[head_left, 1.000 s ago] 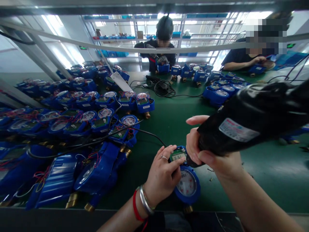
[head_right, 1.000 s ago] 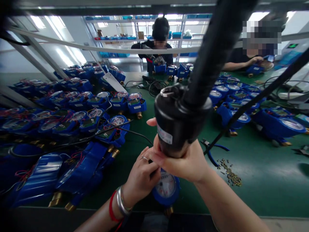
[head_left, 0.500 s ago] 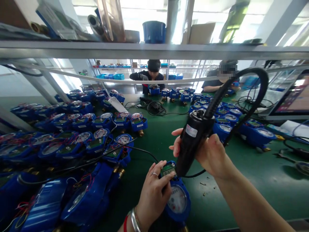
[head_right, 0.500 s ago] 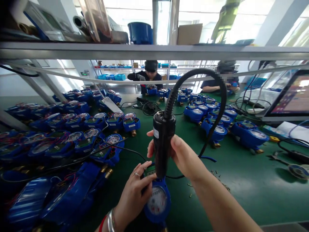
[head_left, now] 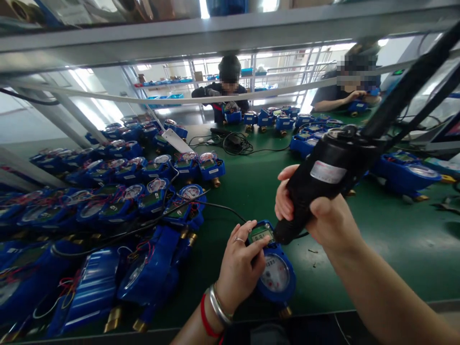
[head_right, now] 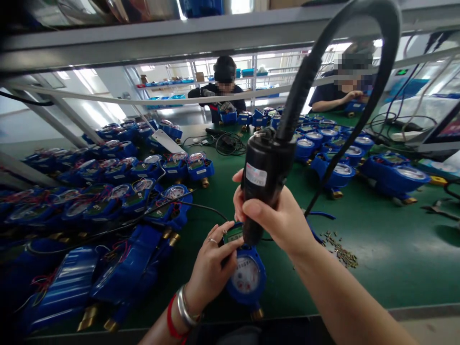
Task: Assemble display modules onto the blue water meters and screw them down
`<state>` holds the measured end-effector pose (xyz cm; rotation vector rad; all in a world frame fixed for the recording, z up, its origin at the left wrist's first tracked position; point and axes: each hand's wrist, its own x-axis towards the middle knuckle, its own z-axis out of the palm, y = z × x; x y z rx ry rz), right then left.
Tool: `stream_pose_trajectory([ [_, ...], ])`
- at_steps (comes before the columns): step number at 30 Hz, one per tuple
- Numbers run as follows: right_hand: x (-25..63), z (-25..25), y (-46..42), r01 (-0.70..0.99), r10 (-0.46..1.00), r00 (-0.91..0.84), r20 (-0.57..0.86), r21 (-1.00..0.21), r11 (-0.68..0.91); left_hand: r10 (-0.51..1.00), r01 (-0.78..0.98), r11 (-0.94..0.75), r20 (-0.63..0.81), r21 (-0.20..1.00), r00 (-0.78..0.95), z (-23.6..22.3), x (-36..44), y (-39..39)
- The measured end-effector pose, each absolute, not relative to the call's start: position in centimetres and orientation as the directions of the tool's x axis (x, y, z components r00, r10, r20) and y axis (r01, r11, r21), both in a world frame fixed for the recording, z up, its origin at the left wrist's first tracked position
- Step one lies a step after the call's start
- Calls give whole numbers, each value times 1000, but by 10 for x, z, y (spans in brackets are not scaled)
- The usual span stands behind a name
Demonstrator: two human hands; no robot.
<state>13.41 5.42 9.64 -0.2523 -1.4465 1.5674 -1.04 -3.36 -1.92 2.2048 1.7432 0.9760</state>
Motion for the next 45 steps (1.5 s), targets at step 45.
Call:
stream_pose_trajectory([
  [45, 267, 8, 110, -130, 928, 53, 368, -919, 372, 918, 811, -278, 390, 515, 67, -20, -16, -41],
])
